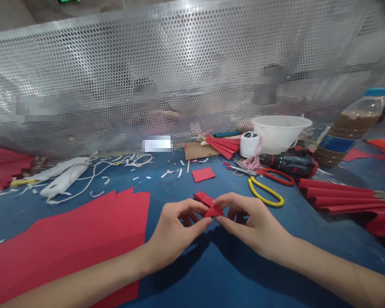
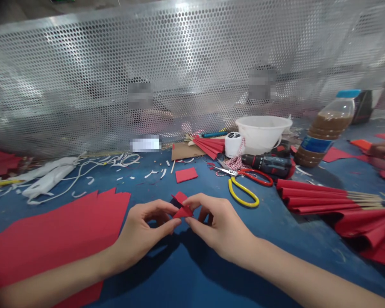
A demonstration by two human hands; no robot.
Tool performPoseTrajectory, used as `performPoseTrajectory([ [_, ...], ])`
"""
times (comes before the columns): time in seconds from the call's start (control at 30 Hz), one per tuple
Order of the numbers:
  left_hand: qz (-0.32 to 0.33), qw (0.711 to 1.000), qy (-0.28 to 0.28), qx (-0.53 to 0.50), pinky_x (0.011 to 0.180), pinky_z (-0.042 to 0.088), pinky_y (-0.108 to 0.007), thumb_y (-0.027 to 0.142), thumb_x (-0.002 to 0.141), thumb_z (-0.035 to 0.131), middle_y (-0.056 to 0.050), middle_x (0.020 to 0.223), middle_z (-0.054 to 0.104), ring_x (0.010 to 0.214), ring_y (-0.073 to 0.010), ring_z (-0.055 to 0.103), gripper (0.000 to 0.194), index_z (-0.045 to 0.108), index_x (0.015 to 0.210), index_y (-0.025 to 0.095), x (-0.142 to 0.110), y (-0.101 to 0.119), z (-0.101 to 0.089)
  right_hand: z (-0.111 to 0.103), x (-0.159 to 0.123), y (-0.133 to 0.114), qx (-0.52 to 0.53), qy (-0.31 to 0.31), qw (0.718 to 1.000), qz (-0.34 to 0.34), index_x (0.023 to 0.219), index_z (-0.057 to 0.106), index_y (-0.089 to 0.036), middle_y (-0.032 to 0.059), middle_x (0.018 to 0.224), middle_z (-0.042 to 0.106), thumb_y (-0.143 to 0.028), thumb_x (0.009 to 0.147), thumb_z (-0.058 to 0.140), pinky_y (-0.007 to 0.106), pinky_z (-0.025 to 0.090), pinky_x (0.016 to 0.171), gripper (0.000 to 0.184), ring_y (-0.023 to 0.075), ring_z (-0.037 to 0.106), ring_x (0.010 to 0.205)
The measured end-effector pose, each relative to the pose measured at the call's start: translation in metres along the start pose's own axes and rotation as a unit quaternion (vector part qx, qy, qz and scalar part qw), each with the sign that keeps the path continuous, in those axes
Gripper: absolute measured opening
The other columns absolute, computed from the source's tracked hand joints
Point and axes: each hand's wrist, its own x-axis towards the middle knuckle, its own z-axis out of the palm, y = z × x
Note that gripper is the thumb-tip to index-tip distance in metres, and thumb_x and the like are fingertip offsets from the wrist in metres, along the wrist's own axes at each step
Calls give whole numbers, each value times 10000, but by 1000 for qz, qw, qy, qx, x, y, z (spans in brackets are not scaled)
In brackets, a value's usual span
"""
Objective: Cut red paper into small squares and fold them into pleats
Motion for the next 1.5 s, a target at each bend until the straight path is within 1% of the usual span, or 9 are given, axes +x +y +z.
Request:
performPoseTrajectory([
  [0.17, -4, 1000, -20, -3, 582, 484, -220, 313, 884, 703, 6, 782, 735, 637, -126, 660, 138, 734, 981, 219, -2, 2, -2, 0, 0, 0, -8, 0, 1000, -8, 1061, 675, -228, -3, 862, 704, -254, 903, 658, 205, 434, 525, 161, 107, 571, 630],
  [0.27, -5, 1000, -18, -7, 584, 488, -220, 302, 876, 712, -4, 809, 737, 657, -132, 663, 141, 737, 982, 213, -2, 1, -3, 0, -1, 1, -8, -6, 1000, -12, 1050, 671, -226, 11, 921, 711, -282, 907, 660, 209, 445, 531, 154, 114, 589, 656],
  [0.5, 1, 1000, -15, -17, 550, 457, -202, 285, 878, 717, 5, 751, 710, 600, -106, 630, 125, 773, 980, 237, -2, -1, -2, 0, -3, 4, 18, -24, 1000, -9, 1022, 661, -220, 3, 902, 728, -325, 889, 706, 204, 449, 534, 175, 108, 588, 648],
  [0.7, -20, 999, -2, -37, 507, 447, -187, 312, 867, 729, -1, 728, 689, 552, -88, 570, 151, 788, 971, 220, 0, -4, -3, 1, -1, 6, 34, -12, 999, -3, 1019, 681, -221, 4, 904, 738, -325, 880, 719, 217, 473, 580, 177, 113, 601, 663],
  [0.77, -31, 998, 4, -55, 488, 444, -181, 317, 871, 722, 2, 738, 676, 530, -79, 550, 162, 786, 983, 219, 1, -6, -3, 2, -1, 6, 33, -4, 999, 0, 1013, 685, -219, 6, 894, 736, -325, 878, 719, 219, 474, 582, 175, 117, 606, 668],
  [0.93, -55, 996, 12, -76, 478, 455, -178, 324, 855, 735, 15, 665, 637, 505, -80, 541, 184, 789, 992, 212, 3, -9, -4, 1, -1, 8, 36, -6, 999, 8, 1020, 691, -220, 13, 890, 737, -346, 874, 723, 230, 470, 567, 196, 125, 598, 656],
  [1.07, -50, 995, 17, -86, 473, 458, -181, 329, 842, 750, -6, 726, 664, 531, -87, 557, 196, 791, 988, 205, 3, -9, -3, 0, -1, 9, 34, -9, 999, 14, 1003, 698, -230, 5, 884, 745, -351, 858, 746, 222, 455, 542, 195, 123, 612, 656],
  [1.2, -42, 995, 16, -85, 479, 460, -188, 338, 845, 749, -24, 778, 690, 542, -90, 558, 203, 793, 987, 201, 2, -10, -2, 0, -1, 8, 42, -9, 999, 13, 993, 695, -224, 3, 887, 757, -335, 850, 759, 229, 480, 579, 192, 125, 636, 678],
  [1.5, -48, 994, 13, -93, 479, 453, -184, 331, 844, 757, -7, 728, 679, 529, -83, 547, 181, 794, 977, 214, 1, -12, -2, 0, -4, 8, 41, -22, 999, 15, 981, 674, -223, 4, 882, 749, -360, 850, 754, 236, 501, 603, 206, 129, 632, 690],
])
